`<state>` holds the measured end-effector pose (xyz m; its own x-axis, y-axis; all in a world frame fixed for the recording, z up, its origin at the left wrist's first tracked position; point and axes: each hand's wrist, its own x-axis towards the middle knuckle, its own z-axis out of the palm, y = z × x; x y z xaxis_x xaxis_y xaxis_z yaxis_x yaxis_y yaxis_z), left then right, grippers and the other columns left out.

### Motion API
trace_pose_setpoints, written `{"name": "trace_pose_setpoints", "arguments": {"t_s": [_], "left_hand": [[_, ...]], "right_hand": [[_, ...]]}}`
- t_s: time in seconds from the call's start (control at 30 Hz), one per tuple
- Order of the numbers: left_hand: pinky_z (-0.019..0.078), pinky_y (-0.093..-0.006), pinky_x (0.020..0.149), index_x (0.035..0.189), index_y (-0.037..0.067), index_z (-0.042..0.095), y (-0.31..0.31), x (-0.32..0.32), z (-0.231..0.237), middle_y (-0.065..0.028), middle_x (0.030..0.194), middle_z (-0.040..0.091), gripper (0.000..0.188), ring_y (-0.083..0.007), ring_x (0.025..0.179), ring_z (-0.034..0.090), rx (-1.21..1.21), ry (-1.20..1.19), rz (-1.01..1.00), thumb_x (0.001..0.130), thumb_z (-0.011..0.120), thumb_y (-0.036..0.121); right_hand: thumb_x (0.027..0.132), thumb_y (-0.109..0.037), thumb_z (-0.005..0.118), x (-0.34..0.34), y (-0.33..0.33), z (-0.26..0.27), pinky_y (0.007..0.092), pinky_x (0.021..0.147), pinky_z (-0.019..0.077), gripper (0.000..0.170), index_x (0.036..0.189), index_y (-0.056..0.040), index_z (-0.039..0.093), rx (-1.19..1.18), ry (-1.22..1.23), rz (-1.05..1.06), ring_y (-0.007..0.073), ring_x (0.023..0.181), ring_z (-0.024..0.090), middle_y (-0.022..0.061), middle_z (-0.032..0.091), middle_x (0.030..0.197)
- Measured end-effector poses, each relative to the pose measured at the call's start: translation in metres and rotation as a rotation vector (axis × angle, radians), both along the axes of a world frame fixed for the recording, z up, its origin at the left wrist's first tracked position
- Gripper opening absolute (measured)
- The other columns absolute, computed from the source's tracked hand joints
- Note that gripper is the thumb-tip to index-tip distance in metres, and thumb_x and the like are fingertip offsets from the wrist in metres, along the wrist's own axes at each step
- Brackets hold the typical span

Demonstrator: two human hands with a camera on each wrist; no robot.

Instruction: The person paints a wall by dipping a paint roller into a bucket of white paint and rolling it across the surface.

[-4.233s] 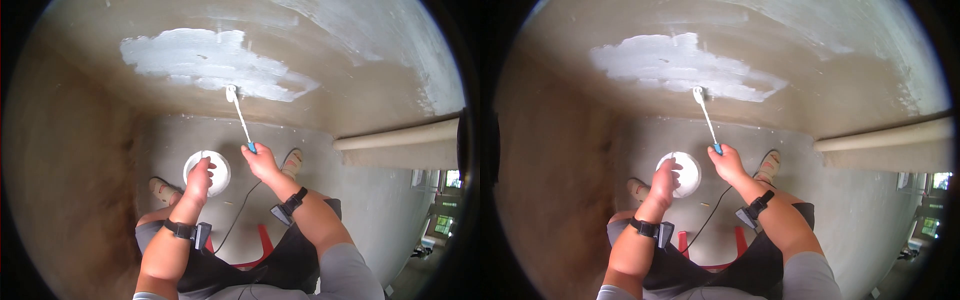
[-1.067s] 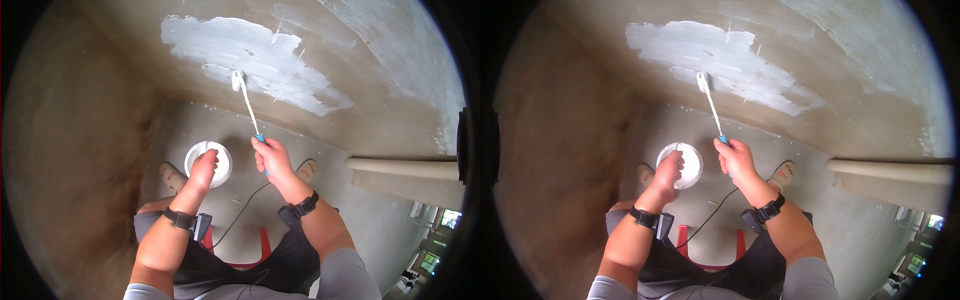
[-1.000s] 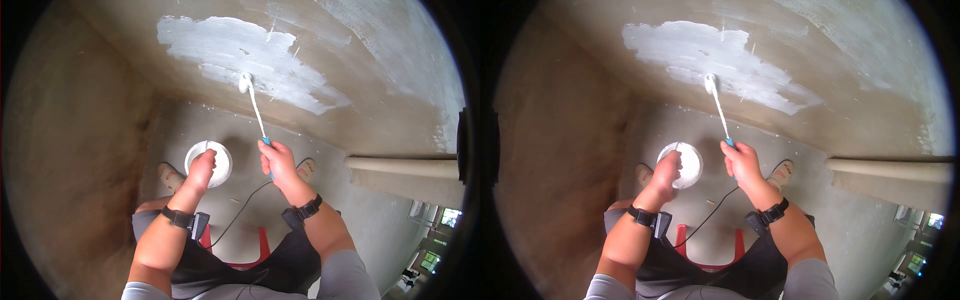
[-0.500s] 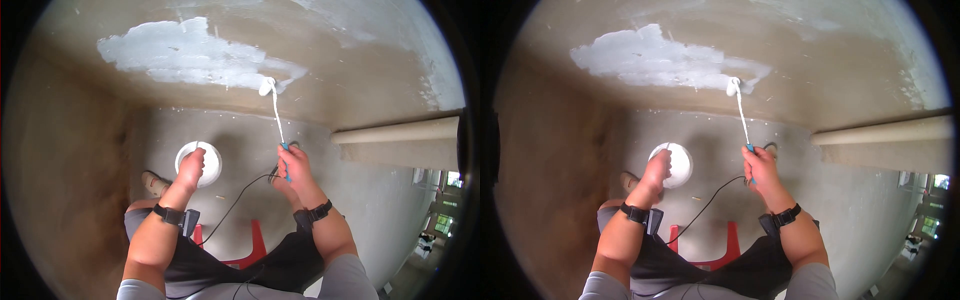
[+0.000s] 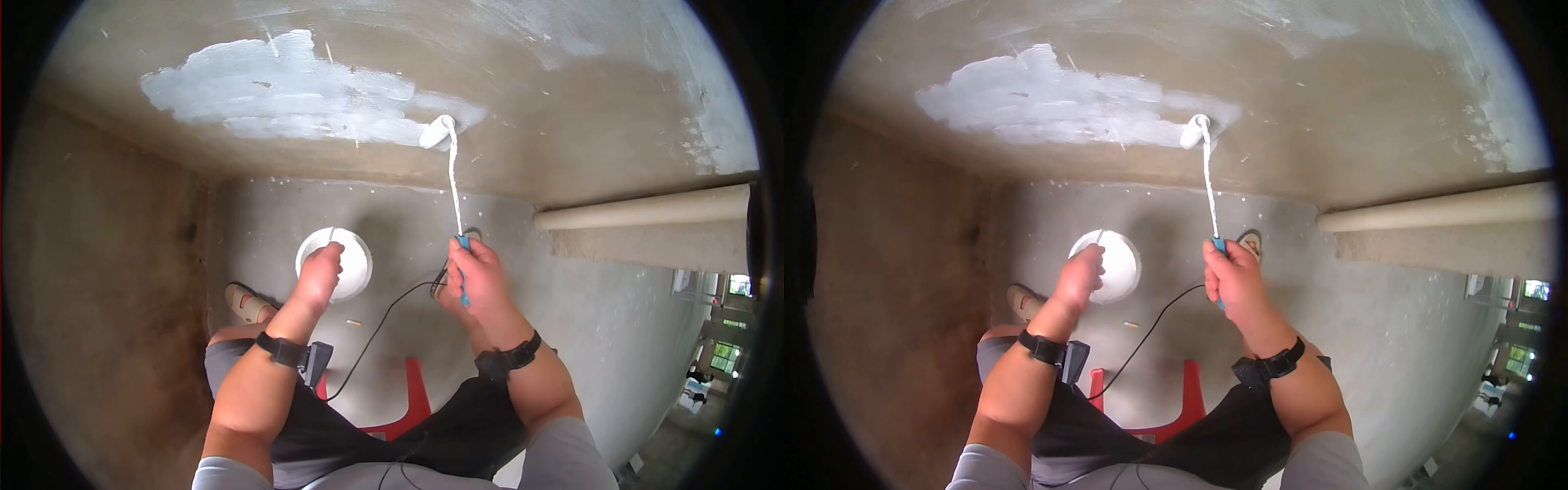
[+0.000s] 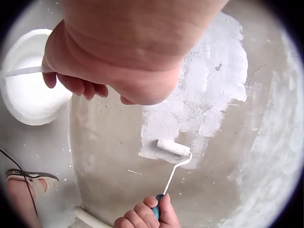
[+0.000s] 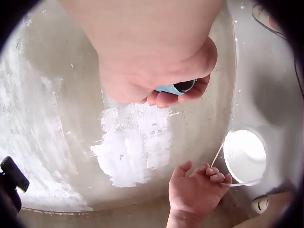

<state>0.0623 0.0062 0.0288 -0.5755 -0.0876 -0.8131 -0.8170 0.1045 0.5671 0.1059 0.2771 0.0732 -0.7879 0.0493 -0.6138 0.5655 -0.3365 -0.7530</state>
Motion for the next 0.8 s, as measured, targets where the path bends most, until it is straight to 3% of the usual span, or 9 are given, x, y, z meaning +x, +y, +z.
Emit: {"name": "trace_pose_setpoints", "arguments": {"t_s": [0.07,0.2,0.27,0.47,0.5,0.57,0.8], "left_hand": [[0.0419,-0.0302,0.066,0.094,0.005,0.062,-0.002,0.002,-0.007,-0.0048,0.084,0.056,0.029,-0.0154,0.073,0.049,0.028,0.038,0.039,0.092,0.057,0.033],[0.0426,-0.0309,0.068,0.097,0.005,0.062,-0.011,0.004,-0.002,-0.0051,0.087,0.056,0.03,-0.0153,0.077,0.05,0.021,0.024,0.045,0.093,0.057,0.034],[0.0456,-0.0359,0.083,0.115,-0.004,0.064,-0.019,0.007,-0.001,-0.0128,0.099,0.063,0.052,-0.0217,0.091,0.056,-0.003,0.021,0.023,0.09,0.057,0.041],[0.0455,-0.0369,0.087,0.119,-0.006,0.063,-0.053,0.012,0.005,-0.016,0.103,0.064,0.056,-0.0236,0.095,0.057,-0.014,0.03,0.084,0.09,0.056,0.041],[0.0455,-0.0369,0.087,0.119,-0.006,0.063,-0.06,0.012,0.007,-0.016,0.103,0.064,0.056,-0.0236,0.095,0.057,-0.016,0.032,0.101,0.09,0.056,0.041],[0.0437,-0.0313,0.075,0.109,0.001,0.062,-0.069,0.01,0.011,-0.0069,0.094,0.057,0.039,-0.0171,0.085,0.052,0.021,0.029,0.139,0.092,0.056,0.036],[0.043,-0.0318,0.077,0.115,0.001,0.061,-0.081,0.006,0.01,-0.0069,0.096,0.056,0.045,-0.0177,0.087,0.051,0.014,0.043,0.147,0.092,0.055,0.039]], "right_hand": [[0.101,-0.029,0.063,-0.002,-0.015,-0.003,0.0251,0.042,0.0349,0.028,0.087,-0.0063,0.055,-0.047,0.001,-0.018,0.0088,0.043,0.043,-0.0009,0.049,0.058],[0.102,-0.024,0.062,-0.019,-0.046,0.003,0.0266,0.04,0.0339,0.024,0.087,-0.0061,0.055,-0.052,0.012,0.021,0.01,0.042,0.042,-0.0004,0.048,0.058],[0.101,-0.026,0.063,-0.032,-0.064,0.007,0.0262,0.041,0.0341,0.026,0.088,-0.0059,0.056,-0.077,0.045,0.11,0.01,0.043,0.042,-0.0005,0.049,0.058],[0.101,-0.03,0.064,-0.067,-0.121,0.009,0.026,0.044,0.0347,0.028,0.089,-0.0052,0.058,-0.056,0.116,0.262,0.0099,0.044,0.043,-0.0003,0.05,0.058],[0.101,-0.03,0.065,-0.07,-0.13,0.008,0.0262,0.044,0.0348,0.029,0.088,-0.0053,0.058,-0.079,0.133,0.271,0.0101,0.044,0.044,-0.0003,0.05,0.058],[0.101,-0.03,0.065,-0.075,-0.146,0.01,0.0263,0.044,0.0351,0.029,0.088,-0.0052,0.058,-0.092,0.129,0.289,0.0101,0.045,0.044,-0.0002,0.05,0.058],[0.101,-0.03,0.065,-0.086,-0.184,0.008,0.0263,0.044,0.0359,0.029,0.088,-0.0044,0.059,-0.118,0.156,0.295,0.0099,0.045,0.045,0.0004,0.051,0.058]]}}
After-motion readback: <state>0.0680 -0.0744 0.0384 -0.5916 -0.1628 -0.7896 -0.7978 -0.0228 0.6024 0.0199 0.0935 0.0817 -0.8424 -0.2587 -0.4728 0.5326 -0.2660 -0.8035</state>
